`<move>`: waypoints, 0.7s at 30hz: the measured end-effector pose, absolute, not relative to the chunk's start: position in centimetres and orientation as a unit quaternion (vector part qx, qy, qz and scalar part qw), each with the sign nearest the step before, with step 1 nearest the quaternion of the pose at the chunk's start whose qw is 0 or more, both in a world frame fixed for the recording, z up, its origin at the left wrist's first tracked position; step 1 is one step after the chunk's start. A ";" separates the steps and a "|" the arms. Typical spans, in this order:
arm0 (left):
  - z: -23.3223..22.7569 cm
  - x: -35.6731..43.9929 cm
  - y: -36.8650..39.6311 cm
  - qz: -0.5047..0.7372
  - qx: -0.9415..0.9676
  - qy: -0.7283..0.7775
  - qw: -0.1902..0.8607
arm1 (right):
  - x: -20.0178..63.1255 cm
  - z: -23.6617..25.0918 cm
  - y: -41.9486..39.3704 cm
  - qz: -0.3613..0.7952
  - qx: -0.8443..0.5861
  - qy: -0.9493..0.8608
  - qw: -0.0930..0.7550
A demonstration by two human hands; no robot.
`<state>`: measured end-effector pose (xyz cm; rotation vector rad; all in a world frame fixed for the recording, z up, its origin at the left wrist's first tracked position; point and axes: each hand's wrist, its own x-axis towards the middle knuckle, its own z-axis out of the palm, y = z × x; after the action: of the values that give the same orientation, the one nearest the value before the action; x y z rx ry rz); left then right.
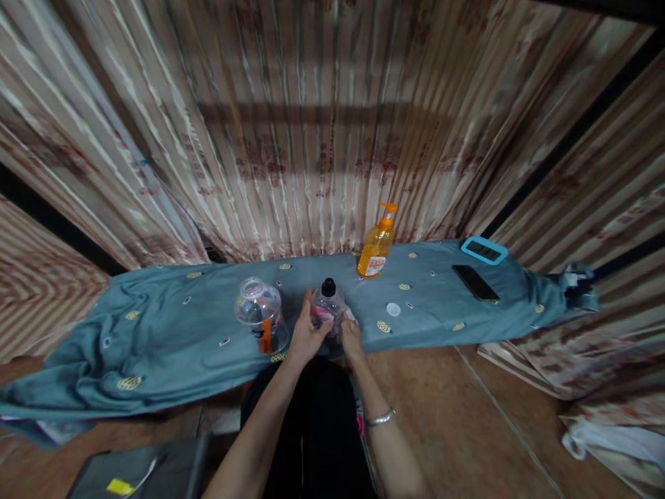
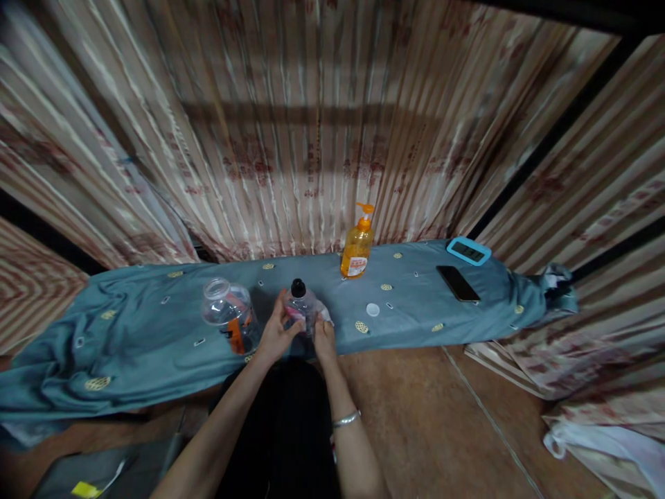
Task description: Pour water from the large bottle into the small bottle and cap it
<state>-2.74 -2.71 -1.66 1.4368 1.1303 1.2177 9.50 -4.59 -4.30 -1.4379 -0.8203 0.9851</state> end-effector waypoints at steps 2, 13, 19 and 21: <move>-1.4 -3.1 -2.6 0.486 0.580 0.474 0.452 | 9.3 -4.7 -5.8 0.418 -0.617 -0.340 0.574; 0.5 -2.3 -3.2 0.507 0.559 0.513 0.409 | 9.6 -2.8 -3.8 0.450 -0.567 -0.349 0.595; 2.8 -1.9 -3.7 0.540 0.565 0.461 0.420 | 8.1 -4.4 -3.7 0.480 -0.559 -0.347 0.580; 3.8 -1.6 -3.6 0.560 0.557 0.449 0.418 | 8.1 -4.6 -3.5 0.476 -0.566 -0.358 0.570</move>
<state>-1.64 -3.57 3.82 1.3973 1.1260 1.4040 8.11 -3.47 -4.63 -1.3286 -0.8403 1.1184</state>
